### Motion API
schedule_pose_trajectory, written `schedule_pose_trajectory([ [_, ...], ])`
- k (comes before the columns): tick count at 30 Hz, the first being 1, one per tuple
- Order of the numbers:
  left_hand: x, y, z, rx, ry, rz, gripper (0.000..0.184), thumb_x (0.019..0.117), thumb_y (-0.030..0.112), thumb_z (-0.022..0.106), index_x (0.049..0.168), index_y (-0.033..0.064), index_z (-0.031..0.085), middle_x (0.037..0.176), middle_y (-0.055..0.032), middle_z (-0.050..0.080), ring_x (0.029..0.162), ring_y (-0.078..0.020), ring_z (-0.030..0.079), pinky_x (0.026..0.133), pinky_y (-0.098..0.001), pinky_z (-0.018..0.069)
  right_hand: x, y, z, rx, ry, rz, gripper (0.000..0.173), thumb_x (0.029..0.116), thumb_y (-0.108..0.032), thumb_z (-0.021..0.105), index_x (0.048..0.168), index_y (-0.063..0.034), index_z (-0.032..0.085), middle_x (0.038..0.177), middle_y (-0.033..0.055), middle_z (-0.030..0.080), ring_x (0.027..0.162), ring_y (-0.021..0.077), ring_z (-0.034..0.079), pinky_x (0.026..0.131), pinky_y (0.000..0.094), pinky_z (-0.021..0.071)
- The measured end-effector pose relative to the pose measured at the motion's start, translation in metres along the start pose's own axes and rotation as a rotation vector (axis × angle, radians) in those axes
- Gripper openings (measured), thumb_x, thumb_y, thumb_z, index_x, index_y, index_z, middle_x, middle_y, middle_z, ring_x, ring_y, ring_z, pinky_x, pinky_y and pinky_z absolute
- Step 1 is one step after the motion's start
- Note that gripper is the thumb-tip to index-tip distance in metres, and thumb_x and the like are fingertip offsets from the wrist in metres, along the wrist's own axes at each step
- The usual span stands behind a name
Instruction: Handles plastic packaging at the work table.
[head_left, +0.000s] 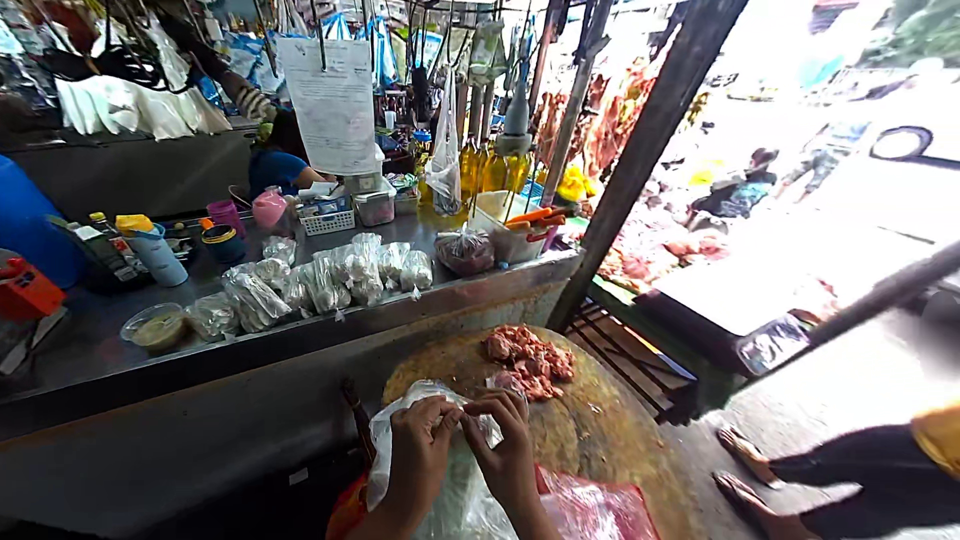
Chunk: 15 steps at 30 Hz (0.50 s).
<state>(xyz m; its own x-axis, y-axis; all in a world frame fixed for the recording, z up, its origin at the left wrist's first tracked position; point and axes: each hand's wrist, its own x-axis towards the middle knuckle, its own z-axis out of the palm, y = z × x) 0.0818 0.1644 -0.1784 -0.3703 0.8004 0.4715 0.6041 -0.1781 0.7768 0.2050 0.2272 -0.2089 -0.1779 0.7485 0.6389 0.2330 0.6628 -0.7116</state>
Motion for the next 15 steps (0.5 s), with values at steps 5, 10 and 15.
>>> schedule_pose_trajectory([
  [5, -0.001, 0.002, 0.004, 0.073, 0.041, 0.104, 0.015, 0.0884, 0.013, 0.069, 0.089, 0.0019, 0.078, 0.1, -0.014, 0.077, 0.103, -0.0329, 0.073, 0.093, -0.0634, 0.0485, 0.006, -0.014, -0.005, -0.135, -0.046, 0.022, 0.011, 0.0771, -0.017, 0.07, 0.083, -0.009, 0.074, 0.092, 0.0054, 0.074, 0.106, 0.0343, 0.066, 0.089, 0.0571, 0.0465],
  [10, 0.002, -0.001, -0.003, 0.109, 0.013, 0.097, 0.015, 0.0872, 0.014, 0.069, 0.089, 0.0024, 0.078, 0.098, -0.0124, 0.077, 0.099, -0.029, 0.074, 0.09, -0.0548, 0.0542, 0.005, 0.001, 0.009, -0.126, 0.0, -0.092, 0.008, 0.075, -0.017, 0.072, 0.081, -0.012, 0.072, 0.089, 0.0029, 0.073, 0.104, 0.0284, 0.066, 0.091, 0.0514, 0.0471],
  [15, 0.008, 0.009, -0.021, 0.102, -0.083, -0.067, 0.016, 0.0883, 0.013, 0.065, 0.092, -0.0006, 0.074, 0.085, -0.01, 0.073, 0.08, -0.0198, 0.071, 0.076, -0.0401, 0.0579, -0.002, 0.01, 0.024, -0.046, 0.088, -0.342, 0.004, 0.0876, -0.021, 0.066, 0.088, -0.0182, 0.063, 0.092, -0.0024, 0.07, 0.113, 0.0157, 0.06, 0.105, 0.031, 0.0422],
])
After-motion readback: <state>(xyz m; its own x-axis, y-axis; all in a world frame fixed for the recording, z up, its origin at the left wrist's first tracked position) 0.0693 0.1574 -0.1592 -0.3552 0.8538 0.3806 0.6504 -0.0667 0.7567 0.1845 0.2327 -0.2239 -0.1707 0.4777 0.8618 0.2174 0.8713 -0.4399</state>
